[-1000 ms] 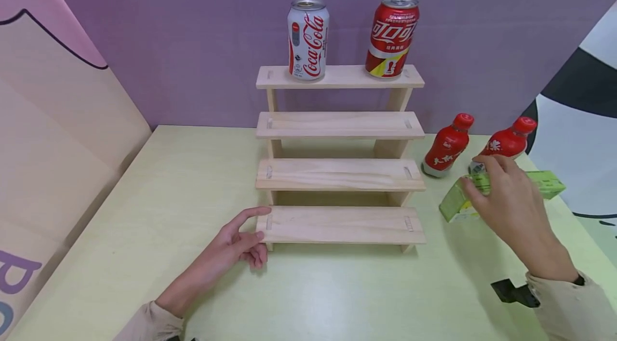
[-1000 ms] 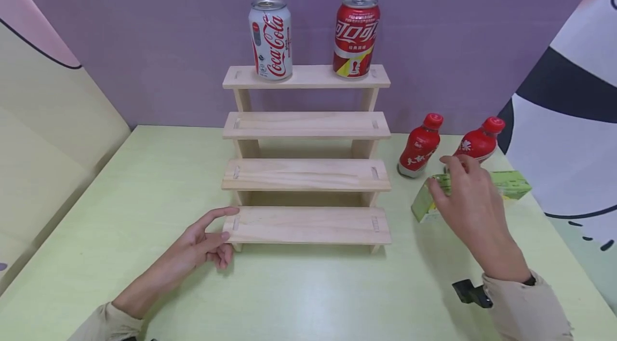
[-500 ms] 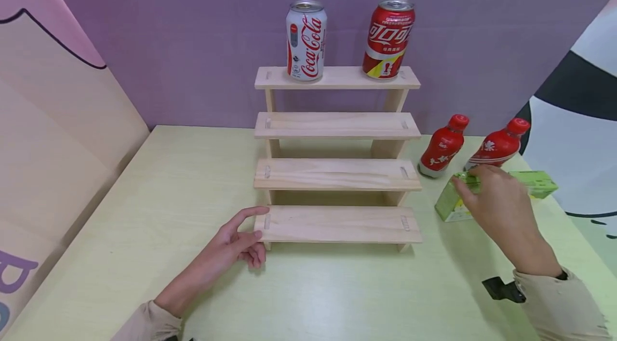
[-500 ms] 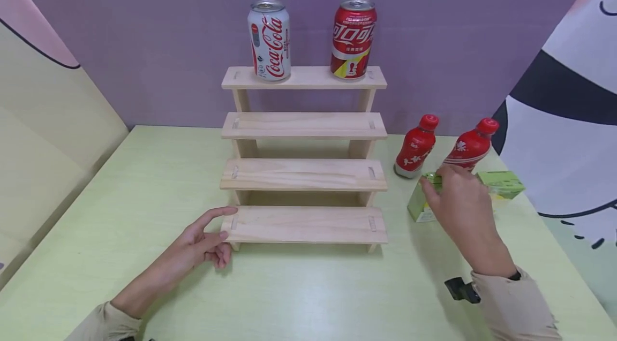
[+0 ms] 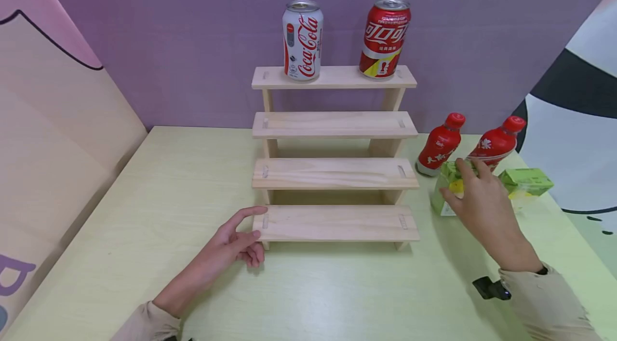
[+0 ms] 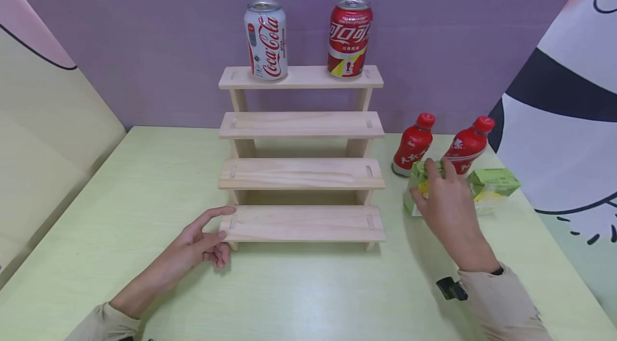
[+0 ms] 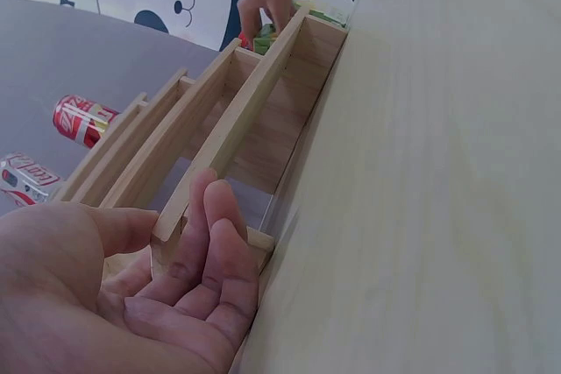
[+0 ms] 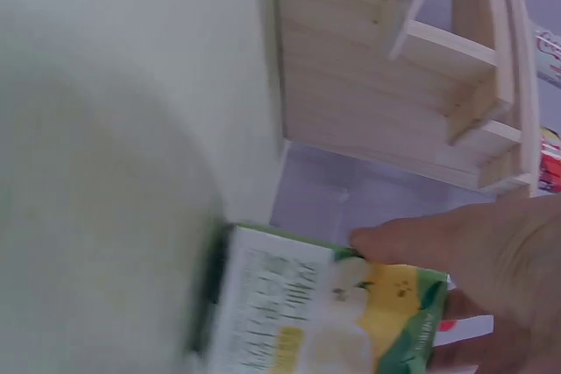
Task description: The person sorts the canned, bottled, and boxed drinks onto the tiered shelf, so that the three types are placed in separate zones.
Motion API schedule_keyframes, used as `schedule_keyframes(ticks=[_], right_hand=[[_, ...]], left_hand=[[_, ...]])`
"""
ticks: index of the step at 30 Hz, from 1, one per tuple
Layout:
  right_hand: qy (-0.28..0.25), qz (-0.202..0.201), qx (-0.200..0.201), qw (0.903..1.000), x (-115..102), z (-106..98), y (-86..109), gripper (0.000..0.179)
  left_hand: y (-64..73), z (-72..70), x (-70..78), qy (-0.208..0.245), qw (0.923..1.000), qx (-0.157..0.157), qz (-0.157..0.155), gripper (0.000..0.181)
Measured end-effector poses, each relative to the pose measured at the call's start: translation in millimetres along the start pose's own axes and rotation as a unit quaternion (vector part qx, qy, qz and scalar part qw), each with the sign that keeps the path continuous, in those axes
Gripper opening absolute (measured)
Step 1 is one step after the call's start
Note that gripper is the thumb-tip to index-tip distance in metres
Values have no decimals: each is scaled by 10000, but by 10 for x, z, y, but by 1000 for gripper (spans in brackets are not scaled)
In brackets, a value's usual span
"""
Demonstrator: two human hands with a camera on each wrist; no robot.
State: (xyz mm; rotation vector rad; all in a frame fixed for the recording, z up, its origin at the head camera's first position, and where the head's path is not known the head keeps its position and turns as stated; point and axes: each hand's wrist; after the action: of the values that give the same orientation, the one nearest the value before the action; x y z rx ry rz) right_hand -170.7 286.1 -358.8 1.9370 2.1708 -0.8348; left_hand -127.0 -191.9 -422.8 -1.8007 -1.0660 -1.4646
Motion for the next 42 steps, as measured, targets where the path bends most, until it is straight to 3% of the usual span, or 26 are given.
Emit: schedule_keyframes(ticks=[4,11,18,25,32,42], right_hand=[[-9,-204,83,9998,44,83,-3,79],[27,-204,340,9992,46,168,8,77],[71,8,187,9998,44,176,-17,79],[130,-53,230,9996,55,172,0,78],[-73,83,106,9999,62,129,-11,79],[-279,-22,82,9996,88,104,-26,77]], left_hand=[[0,1,-6,-17,10000,-19,43,49],[3,-2,-10,-101,9999,-9,56,49],[5,-5,-11,-92,10000,16,16,49],[2,1,-15,-86,9999,-32,138,49],[-7,1,7,-82,9998,-40,155,49],[2,9,-4,-127,9998,-54,133,49]])
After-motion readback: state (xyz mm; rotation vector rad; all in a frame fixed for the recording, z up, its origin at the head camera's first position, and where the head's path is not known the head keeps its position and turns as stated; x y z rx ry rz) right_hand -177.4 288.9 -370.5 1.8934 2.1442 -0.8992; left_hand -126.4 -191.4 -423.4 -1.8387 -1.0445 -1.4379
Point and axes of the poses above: each hand's wrist, its own y-axis away from the middle knuckle, its own z-axis out of the palm, x = y × z, and after that the axes turned 14 degrees about -y, right-handed
